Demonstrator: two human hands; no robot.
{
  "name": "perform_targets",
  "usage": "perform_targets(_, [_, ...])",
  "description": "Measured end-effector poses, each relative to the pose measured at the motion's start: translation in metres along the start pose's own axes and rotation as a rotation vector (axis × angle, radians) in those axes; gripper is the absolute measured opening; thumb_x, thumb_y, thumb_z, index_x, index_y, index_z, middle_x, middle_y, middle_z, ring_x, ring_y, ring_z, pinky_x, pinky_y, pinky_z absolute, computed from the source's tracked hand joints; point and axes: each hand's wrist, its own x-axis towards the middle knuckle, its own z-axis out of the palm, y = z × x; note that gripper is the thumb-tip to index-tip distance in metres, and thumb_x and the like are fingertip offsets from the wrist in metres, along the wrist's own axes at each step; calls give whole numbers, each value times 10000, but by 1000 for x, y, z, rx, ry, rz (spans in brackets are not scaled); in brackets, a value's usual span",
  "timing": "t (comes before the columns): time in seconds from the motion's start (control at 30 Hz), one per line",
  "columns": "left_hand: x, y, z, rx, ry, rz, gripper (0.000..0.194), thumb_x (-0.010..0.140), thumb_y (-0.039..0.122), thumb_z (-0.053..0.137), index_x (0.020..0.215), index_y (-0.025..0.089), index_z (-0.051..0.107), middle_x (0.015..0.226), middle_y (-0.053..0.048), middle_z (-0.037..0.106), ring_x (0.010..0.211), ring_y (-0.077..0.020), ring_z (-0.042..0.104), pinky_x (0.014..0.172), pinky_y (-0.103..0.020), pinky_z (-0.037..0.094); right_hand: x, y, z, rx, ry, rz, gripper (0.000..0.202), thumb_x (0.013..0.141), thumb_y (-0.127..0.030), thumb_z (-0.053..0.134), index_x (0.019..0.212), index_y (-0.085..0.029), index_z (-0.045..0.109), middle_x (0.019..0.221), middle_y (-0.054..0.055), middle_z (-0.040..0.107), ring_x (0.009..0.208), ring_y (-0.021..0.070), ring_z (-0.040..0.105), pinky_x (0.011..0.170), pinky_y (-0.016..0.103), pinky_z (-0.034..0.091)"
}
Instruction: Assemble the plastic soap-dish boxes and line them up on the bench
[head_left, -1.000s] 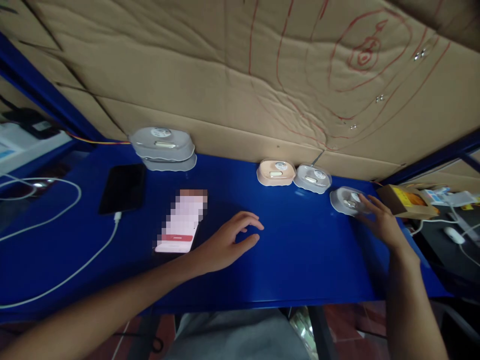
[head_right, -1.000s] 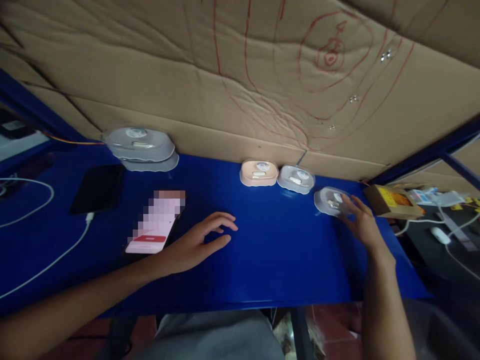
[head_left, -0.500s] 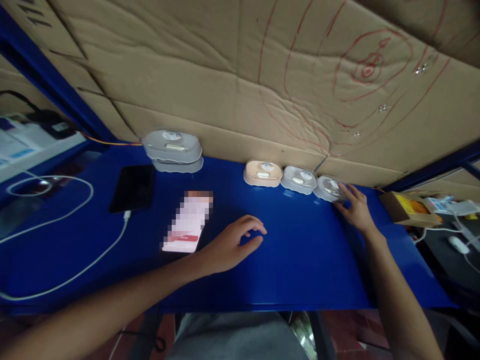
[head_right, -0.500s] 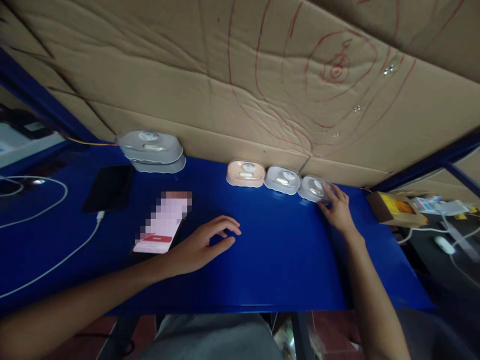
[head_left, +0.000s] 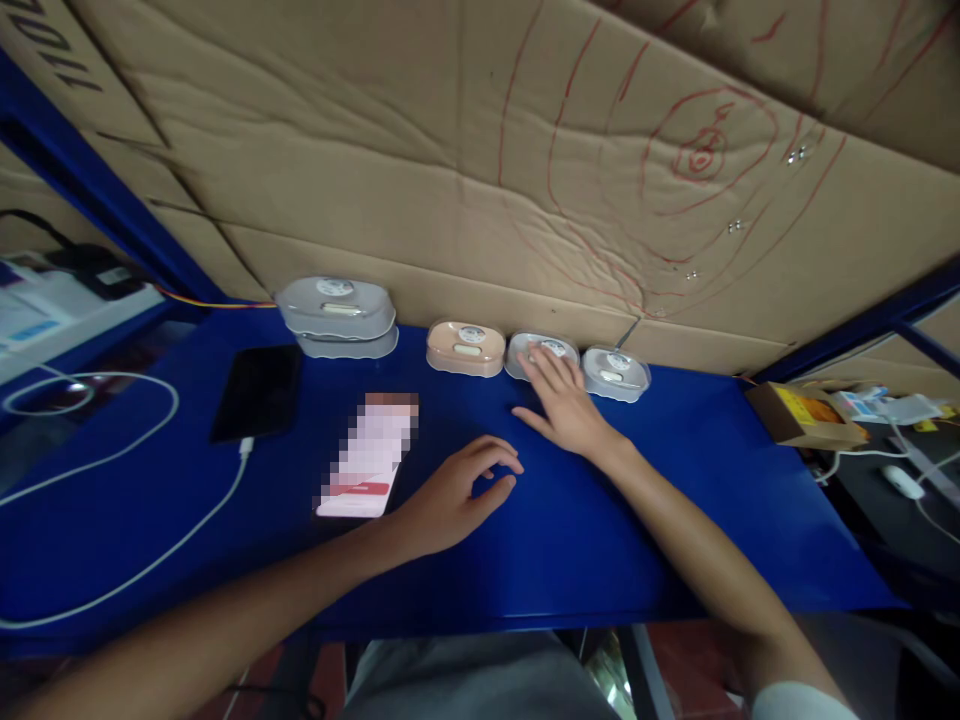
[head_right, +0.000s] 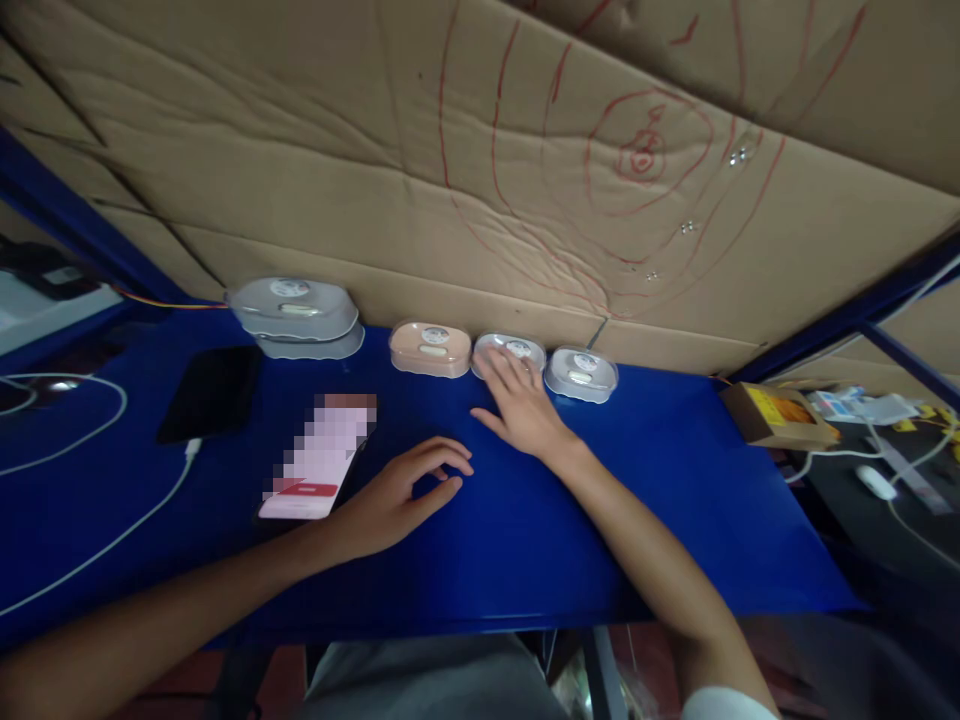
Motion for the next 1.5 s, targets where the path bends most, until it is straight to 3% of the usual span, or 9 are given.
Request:
perform_targets(0.13, [-2,3,-7,142,99,86,179,1066,247,548,1157,254,702,1345,-79,633,1280,-227,651,1127,-413,506,38,-23,24,59,34,29,908,1053,-421,594,1745,-196,49,1771,181,284,1665,359,205,1334,631,158])
perform_targets(0.23, [-2,5,-13,254,192,136,209,1072,227,532,1227,261,669,1436,-98,566,1396,-250,578,1201,-447,462,39,-27,31,64,14,39,797,1057,-411,602,1713,-155,230,1700,203,412,1627,387,290,1317,645,194])
perform_targets(0.43, [5,1,-24,447,299,104,356,1040,260,597,1393,261,553,1615,-153,387,1567,-337,385,1276,-569,359,-2,-49,18,65,65,-40,481,1081,-409,569,1482,-143,569,1476,200,613,1556,373,399,1278,617,280])
perform_targets(0.63, [6,-10,-28,587,241,90,587,1006,297,670,1542,245,436,1764,-211,194,1638,-419,233,1252,-636,332,-47,-62,5,171,192,-148,286,1071,-385,597,1290,-203,623,1218,131,698,1353,302,602,1239,581,360])
perform_targets(0.73, [4,-12,-24,664,119,112,605,961,277,736,1516,279,495,1689,-179,395,1574,-423,353,1215,-658,333,-54,-58,9,240,238,-128,541,1015,-522,670,1430,-202,536,1348,177,641,1427,350,542,1231,624,370])
perform_targets(0.93, [2,-4,-17,684,71,81,702,812,372,892,1443,285,597,1436,-138,579,1342,-429,540,1101,-639,407,-55,-50,10,469,-26,-141,975,948,-711,665,1691,-231,256,1624,217,452,1550,373,416,1246,592,406])
perform_targets(1.07, [2,-4,-16,628,19,52,769,778,381,911,1454,262,565,1599,-179,454,1461,-457,450,1167,-663,352,-58,-34,1,660,21,-95,830,1029,-768,412,1680,-261,318,1642,170,454,1567,325,409,1286,551,377])
perform_targets(1.27, [4,-6,-14,546,-55,9,715,838,370,868,1461,255,537,1634,-199,463,1531,-433,421,1205,-650,332,-41,-2,16,553,81,260,676,1107,-669,246,1638,-294,436,1746,110,360,1651,278,285,1335,584,276])
perform_targets(1.5, [0,-2,-16,468,-88,23,716,864,305,819,1494,276,480,1666,-187,429,1575,-415,372,1210,-624,361,-47,-15,7,601,2,157,620,1128,-604,310,1663,-303,396,1773,104,313,1658,275,270,1337,579,276])
